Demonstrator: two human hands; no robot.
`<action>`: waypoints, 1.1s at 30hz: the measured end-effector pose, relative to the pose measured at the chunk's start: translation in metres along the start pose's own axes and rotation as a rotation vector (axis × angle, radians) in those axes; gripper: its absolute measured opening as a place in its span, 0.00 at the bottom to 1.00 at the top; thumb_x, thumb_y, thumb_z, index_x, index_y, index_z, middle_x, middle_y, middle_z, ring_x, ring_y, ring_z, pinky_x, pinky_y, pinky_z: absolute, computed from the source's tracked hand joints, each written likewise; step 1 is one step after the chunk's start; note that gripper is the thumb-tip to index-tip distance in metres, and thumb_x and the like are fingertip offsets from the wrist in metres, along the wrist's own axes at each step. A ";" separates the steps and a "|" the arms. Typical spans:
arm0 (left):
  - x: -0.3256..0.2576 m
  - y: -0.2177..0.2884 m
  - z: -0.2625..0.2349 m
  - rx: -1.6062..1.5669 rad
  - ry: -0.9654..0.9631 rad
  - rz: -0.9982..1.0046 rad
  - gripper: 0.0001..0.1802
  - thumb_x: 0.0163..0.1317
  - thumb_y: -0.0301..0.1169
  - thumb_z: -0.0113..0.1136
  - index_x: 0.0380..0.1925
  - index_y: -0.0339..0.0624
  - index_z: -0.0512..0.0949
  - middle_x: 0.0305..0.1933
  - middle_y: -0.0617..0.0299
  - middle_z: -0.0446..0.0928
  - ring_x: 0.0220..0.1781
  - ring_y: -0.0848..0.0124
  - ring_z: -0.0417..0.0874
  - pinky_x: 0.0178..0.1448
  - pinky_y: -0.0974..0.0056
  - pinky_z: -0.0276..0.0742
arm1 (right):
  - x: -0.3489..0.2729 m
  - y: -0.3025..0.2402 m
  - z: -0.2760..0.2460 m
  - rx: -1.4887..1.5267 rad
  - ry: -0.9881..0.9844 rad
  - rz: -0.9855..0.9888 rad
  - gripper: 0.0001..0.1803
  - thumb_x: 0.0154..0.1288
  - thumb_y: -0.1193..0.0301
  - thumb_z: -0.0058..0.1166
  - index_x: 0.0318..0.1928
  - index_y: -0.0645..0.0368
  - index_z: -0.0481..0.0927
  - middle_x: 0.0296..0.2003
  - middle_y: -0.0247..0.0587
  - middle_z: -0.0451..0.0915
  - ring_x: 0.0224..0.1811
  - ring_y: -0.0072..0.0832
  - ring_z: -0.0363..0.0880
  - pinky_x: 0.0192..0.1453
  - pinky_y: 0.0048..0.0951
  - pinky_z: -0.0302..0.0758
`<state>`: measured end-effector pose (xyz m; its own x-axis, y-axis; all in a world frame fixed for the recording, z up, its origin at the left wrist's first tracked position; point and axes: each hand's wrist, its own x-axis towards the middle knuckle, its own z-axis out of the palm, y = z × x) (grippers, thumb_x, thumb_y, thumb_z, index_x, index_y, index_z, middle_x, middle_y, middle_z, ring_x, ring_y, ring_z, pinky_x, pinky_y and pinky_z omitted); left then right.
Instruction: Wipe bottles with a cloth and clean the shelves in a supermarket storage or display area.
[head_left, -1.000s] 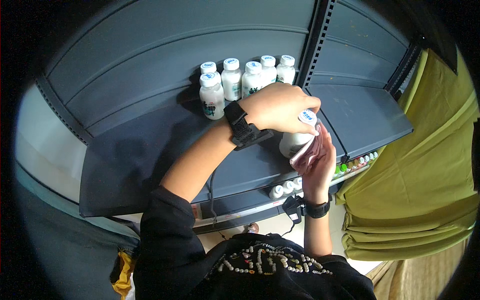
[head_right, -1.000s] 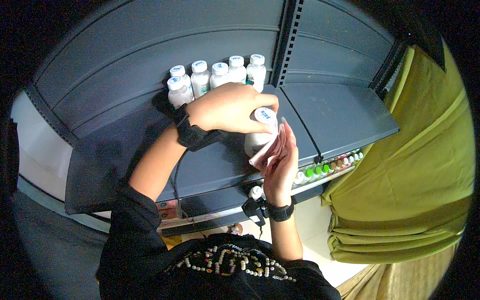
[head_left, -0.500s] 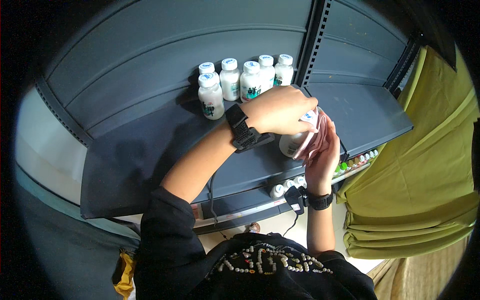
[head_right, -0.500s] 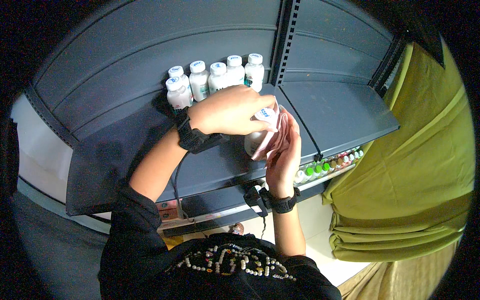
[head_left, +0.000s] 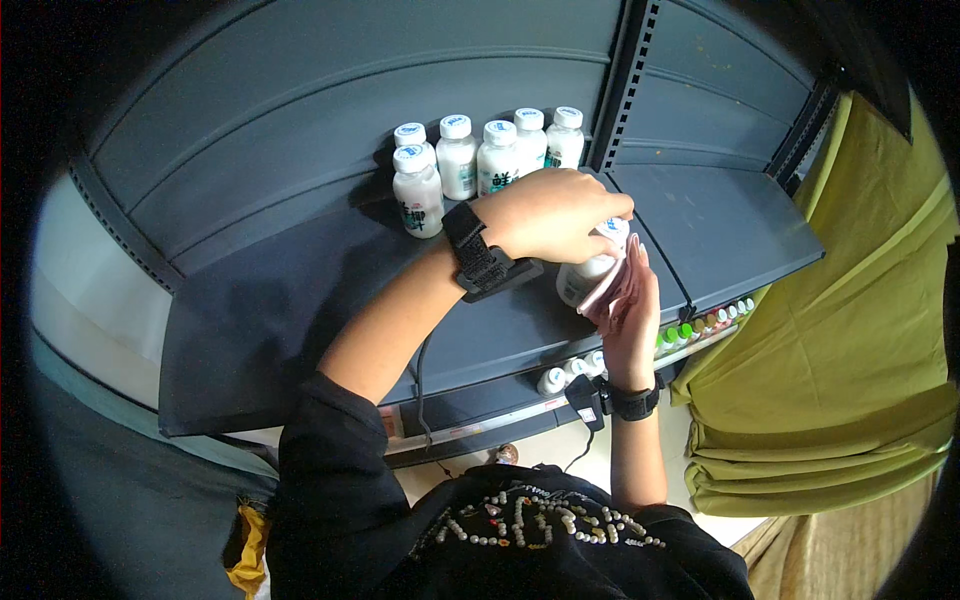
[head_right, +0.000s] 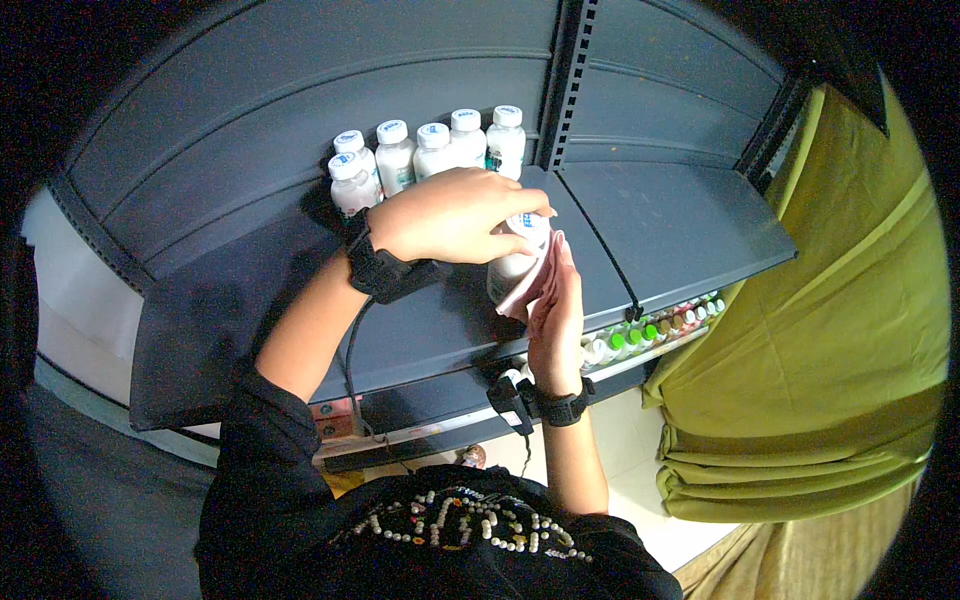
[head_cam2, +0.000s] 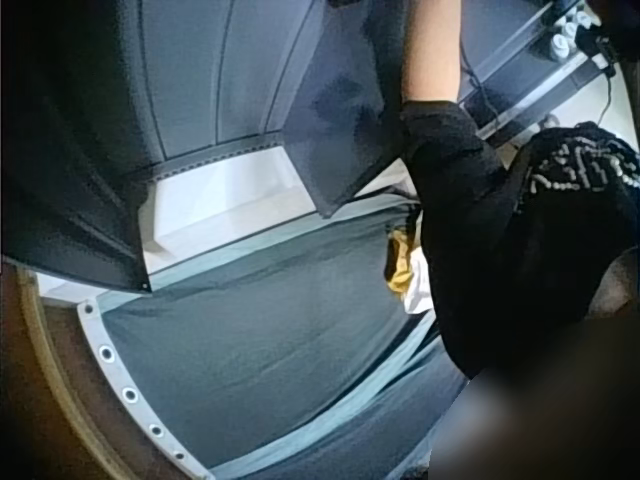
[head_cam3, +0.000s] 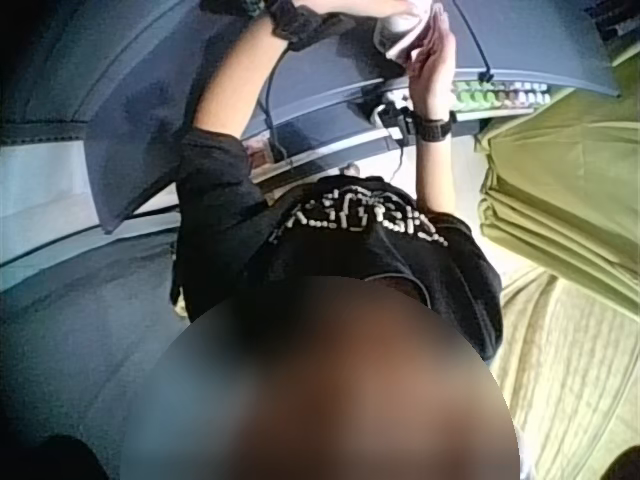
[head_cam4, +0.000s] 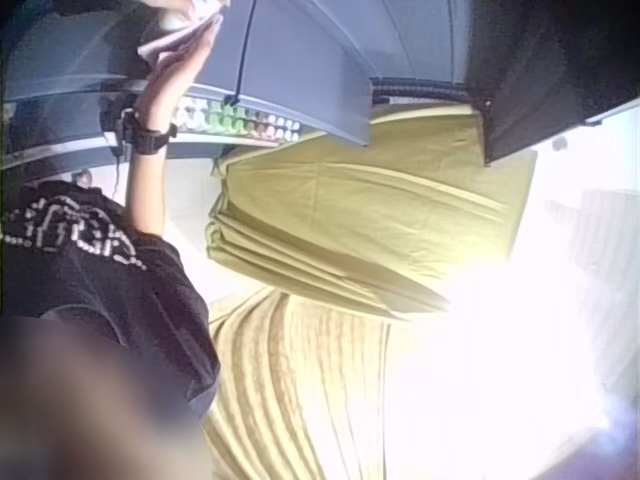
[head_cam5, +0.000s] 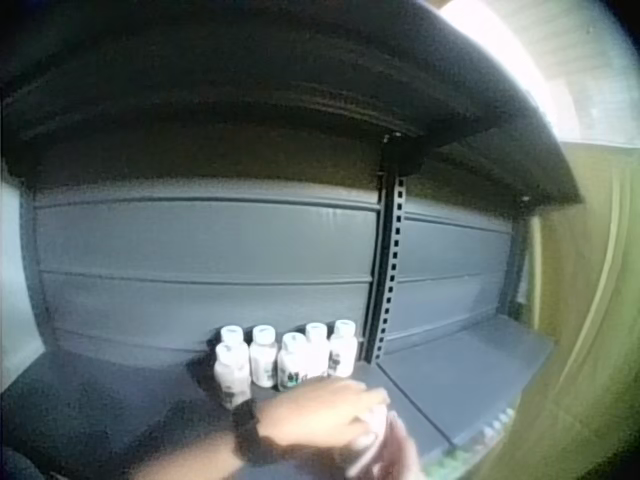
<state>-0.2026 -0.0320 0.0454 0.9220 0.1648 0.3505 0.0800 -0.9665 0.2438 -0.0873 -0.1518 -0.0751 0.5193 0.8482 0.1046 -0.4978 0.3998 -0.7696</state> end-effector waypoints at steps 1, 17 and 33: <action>0.000 0.003 -0.002 0.014 -0.009 -0.033 0.20 0.54 0.44 0.62 0.39 0.40 0.79 0.33 0.48 0.81 0.38 0.52 0.83 0.43 0.55 0.78 | 0.000 0.000 -0.004 -0.042 -0.068 0.021 0.29 0.73 0.56 0.38 0.68 0.58 0.60 0.58 0.37 0.72 0.24 0.07 0.67 0.26 0.08 0.63; 0.011 0.007 0.005 0.040 0.084 0.017 0.23 0.55 0.48 0.62 0.35 0.36 0.79 0.28 0.46 0.80 0.35 0.50 0.82 0.42 0.54 0.77 | 0.001 -0.024 0.027 0.021 0.093 -0.049 0.28 0.72 0.57 0.42 0.66 0.57 0.63 0.44 0.18 0.75 0.17 0.01 0.52 0.15 0.06 0.48; 0.004 0.000 -0.005 0.051 0.042 0.034 0.19 0.53 0.43 0.62 0.38 0.39 0.79 0.34 0.49 0.80 0.39 0.53 0.82 0.44 0.55 0.77 | 0.006 -0.009 0.014 -0.128 0.066 0.089 0.22 0.73 0.55 0.37 0.58 0.56 0.71 0.27 0.20 0.72 0.10 0.06 0.52 0.11 0.11 0.47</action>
<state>-0.2012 -0.0302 0.0515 0.9080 0.1384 0.3955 0.0686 -0.9803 0.1854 -0.0895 -0.1454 -0.0582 0.5243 0.8515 -0.0058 -0.4533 0.2733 -0.8484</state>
